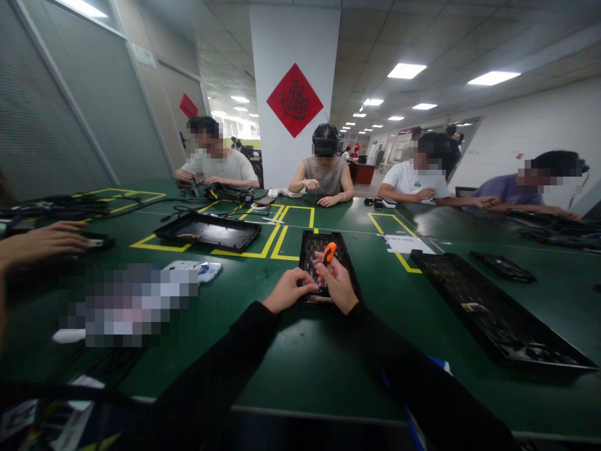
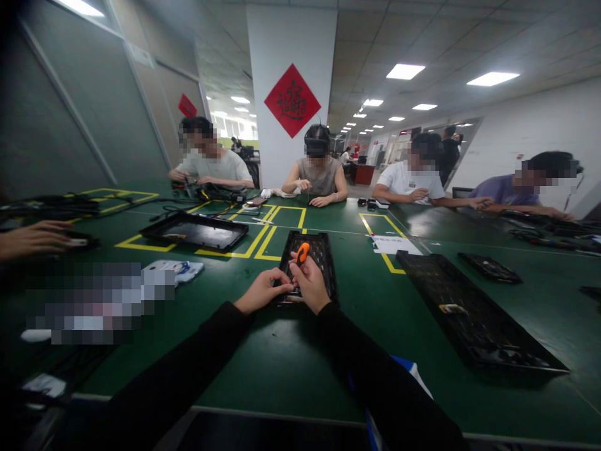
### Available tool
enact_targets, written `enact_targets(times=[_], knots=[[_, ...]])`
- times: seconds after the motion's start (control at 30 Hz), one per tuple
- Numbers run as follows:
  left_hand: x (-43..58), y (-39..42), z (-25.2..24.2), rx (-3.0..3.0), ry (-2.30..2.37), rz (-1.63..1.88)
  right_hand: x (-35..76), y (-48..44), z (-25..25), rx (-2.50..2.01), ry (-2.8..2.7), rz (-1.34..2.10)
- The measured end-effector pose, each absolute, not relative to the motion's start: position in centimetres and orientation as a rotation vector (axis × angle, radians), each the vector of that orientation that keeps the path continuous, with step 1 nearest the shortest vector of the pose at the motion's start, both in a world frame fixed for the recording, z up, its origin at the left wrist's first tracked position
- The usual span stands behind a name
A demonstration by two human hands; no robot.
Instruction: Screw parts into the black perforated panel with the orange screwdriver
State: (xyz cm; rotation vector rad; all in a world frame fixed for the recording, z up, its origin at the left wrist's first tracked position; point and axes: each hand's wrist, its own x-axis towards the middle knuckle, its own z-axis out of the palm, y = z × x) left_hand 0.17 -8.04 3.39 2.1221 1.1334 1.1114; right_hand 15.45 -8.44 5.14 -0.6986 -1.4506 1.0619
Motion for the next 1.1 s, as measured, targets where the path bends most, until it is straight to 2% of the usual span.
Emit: enact_targets(times=[1.1], knots=[[-0.8, -8.3, 3.6, 2.088, 1.032, 1.076, 15.3, -8.3, 5.2, -0.694, -1.431, 1.144]])
